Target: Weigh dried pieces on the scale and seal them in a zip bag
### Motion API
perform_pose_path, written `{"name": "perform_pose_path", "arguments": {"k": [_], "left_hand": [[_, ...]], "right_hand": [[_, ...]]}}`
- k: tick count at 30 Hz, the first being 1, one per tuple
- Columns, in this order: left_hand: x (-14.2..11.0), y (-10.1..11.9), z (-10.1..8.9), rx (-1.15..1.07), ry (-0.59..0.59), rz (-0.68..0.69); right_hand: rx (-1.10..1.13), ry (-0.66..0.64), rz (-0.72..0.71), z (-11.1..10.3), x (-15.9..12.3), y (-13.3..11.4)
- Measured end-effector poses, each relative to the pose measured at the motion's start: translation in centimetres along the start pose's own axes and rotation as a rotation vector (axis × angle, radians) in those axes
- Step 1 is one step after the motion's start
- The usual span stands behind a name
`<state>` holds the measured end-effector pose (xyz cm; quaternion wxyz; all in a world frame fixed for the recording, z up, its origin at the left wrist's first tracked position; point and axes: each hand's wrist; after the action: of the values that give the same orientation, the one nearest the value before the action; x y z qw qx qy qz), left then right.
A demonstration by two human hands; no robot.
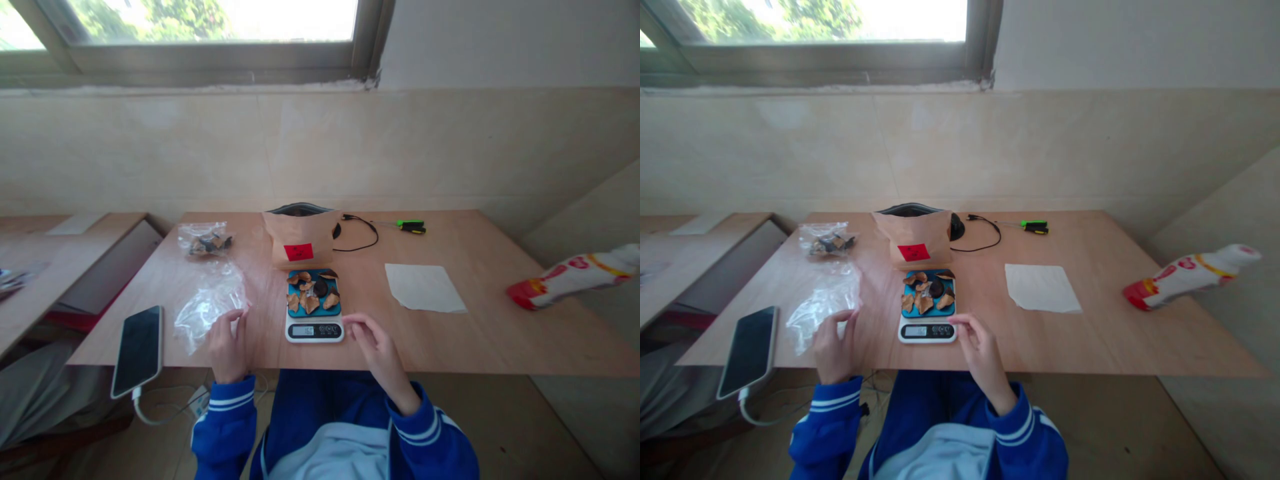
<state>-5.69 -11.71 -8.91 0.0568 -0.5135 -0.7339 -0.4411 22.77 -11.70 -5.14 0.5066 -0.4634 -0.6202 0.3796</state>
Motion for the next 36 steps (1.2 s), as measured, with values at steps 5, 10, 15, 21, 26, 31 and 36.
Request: {"name": "perform_pose_path", "arguments": {"k": [5,10,15,21,26,31,36], "left_hand": [[-1.0,3.7,-2.1,-0.150,0.296,0.232],[-2.9,5.7,-3.1,-0.258,0.157,0.590],[-3.6,6.2,-2.5,-0.269,-0.081,0.622],[-3.8,8.3,-2.0,-0.526,-0.309,0.163],[-4.0,9.7,-2.1,-0.654,-0.373,-0.252],[-2.7,10.2,-2.9,-0.550,-0.287,-0.242],[-0.7,8.5,-3.3,-0.379,-0.216,-0.162]], "right_hand": [[0.422,-0.155,0.283,4.8,2.5,-2.0],[0.646,-0.260,0.346,8.4,3.7,-4.4],[0.577,-0.190,0.266,7.8,3.2,-5.0],[0.432,-0.160,0.058,6.9,2.3,-4.9],[0.209,-0.219,-0.160,7.0,1.5,-5.7],[0.308,-0.168,-0.134,8.5,1.4,-5.4],[0.316,-0.179,-0.101,11.6,2.8,-4.8]]}}
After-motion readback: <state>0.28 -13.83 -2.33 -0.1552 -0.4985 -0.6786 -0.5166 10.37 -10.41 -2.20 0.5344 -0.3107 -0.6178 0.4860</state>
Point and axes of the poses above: each hand's wrist, its own x-axis towards the middle knuckle, its own z-axis out of the palm, y = z × x, and after that the axes turned 8 degrees about -z, right-handed
